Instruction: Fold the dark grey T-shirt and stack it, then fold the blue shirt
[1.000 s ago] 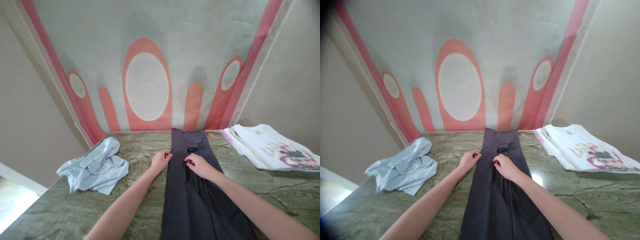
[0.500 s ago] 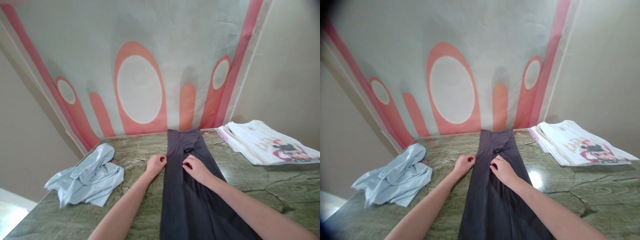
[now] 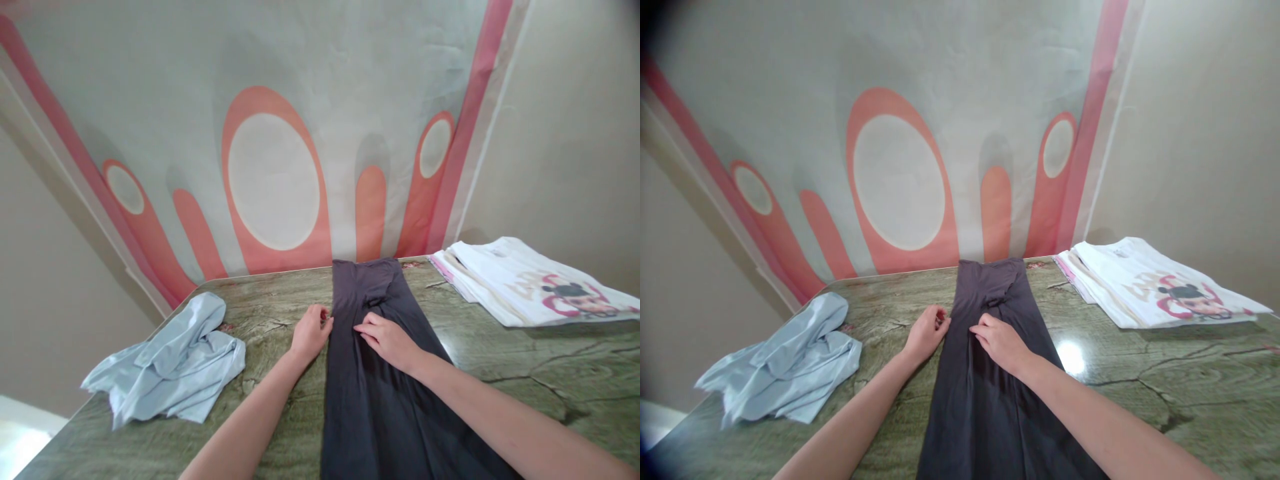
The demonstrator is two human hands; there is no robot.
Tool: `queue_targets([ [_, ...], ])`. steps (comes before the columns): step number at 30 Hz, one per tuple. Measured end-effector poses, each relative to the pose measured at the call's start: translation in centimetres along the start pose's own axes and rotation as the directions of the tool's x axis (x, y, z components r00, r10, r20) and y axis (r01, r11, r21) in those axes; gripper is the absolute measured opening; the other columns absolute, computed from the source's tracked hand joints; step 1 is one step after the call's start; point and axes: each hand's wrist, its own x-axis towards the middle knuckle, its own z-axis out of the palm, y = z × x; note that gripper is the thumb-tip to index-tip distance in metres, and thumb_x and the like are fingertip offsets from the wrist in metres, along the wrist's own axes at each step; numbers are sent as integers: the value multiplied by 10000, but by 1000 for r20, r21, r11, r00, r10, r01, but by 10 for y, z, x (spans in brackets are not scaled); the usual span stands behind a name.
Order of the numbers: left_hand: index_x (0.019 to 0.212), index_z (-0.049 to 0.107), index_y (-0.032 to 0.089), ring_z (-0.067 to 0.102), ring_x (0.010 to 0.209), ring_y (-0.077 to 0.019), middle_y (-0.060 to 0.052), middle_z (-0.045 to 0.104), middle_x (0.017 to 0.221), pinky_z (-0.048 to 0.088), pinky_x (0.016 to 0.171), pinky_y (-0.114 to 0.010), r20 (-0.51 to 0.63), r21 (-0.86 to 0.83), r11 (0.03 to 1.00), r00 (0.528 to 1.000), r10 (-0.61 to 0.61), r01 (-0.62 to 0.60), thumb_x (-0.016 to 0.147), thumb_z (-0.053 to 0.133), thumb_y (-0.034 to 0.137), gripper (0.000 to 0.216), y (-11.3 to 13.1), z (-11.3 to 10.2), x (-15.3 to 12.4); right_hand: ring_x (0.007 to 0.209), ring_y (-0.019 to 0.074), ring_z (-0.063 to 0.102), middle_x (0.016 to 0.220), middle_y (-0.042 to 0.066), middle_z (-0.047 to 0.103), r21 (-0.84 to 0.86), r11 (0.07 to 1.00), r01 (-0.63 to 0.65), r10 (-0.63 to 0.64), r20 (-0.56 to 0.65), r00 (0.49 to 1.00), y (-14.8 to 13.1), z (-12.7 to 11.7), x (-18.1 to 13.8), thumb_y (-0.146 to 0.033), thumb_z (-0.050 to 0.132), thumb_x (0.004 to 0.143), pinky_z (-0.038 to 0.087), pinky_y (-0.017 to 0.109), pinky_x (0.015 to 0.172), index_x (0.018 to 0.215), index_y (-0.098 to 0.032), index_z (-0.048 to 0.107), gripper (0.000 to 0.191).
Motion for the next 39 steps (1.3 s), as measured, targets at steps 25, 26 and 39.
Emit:
queue_targets([
  [25, 700, 670, 138, 547, 601, -131, -13, 631, 639, 376, 566, -214, 307, -250, 965, 952, 0, 81, 691, 471, 230, 219, 37, -6, -11, 802, 141, 581, 907, 37, 590, -67, 997, -35, 31, -66, 997, 8, 5, 1, -223, 497, 853, 444, 240, 706, 973, -203, 618, 171],
  [26, 703, 671, 137, 549, 605, -133, -13, 632, 637, 379, 568, -214, 318, -261, 961, 948, -5, 93, 688, 471, 229, 221, 36, -6, -11, 806, 143, 582, 907, 39, 592, -81, 996, -25, 20, -63, 998, 6, 4, 1, -219, 493, 854, 444, 240, 705, 975, -202, 618, 175],
  [39, 685, 662, 125, 534, 624, -127, -7, 622, 649, 389, 591, -206, 373, -408, 892, 927, -31, 194, 684, 481, 256, 224, 31, -9, -4, 783, 143, 581, 860, 28, 601, -235, 971, -54, 38, -76, 996, 4, 0, 4, -238, 494, 860, 415, 232, 672, 947, -214, 626, 159],
])
